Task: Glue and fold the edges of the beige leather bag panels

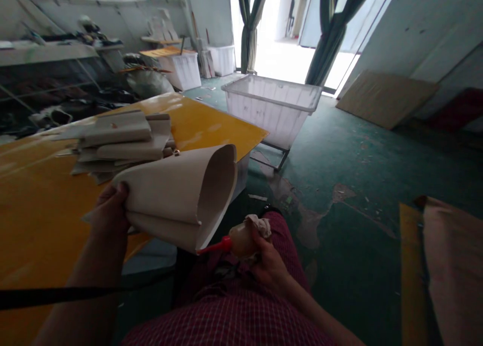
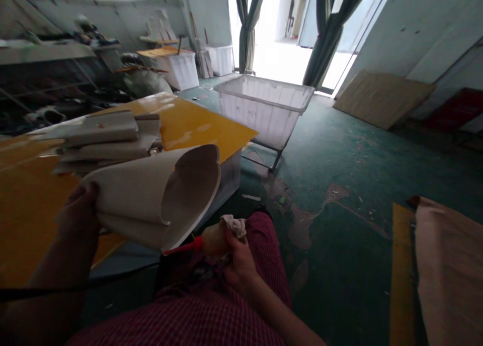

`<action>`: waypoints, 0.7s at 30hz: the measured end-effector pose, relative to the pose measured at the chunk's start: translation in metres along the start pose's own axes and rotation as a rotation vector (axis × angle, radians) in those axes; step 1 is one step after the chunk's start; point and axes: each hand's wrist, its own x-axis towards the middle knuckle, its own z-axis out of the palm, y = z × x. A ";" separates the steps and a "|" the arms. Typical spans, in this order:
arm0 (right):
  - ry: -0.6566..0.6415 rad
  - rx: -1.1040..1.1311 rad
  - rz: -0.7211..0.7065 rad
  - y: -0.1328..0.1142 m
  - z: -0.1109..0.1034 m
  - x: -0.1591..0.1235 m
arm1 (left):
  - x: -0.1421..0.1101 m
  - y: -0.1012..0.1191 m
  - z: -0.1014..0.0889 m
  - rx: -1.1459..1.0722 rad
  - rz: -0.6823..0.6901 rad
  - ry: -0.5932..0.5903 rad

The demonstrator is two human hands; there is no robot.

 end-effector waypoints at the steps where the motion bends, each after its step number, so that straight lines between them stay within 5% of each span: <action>1: -0.002 0.010 0.015 -0.001 0.000 -0.001 | -0.002 0.000 0.001 0.003 -0.001 0.005; 7: -0.013 0.089 -0.012 -0.007 -0.011 0.012 | -0.011 0.000 0.001 0.039 -0.014 0.025; 15: 0.042 0.031 -0.469 -0.016 -0.016 0.049 | -0.008 -0.003 -0.008 0.041 -0.014 -0.091; 21: -0.005 0.046 -0.277 -0.016 -0.023 0.033 | -0.015 -0.001 0.000 0.019 -0.048 -0.026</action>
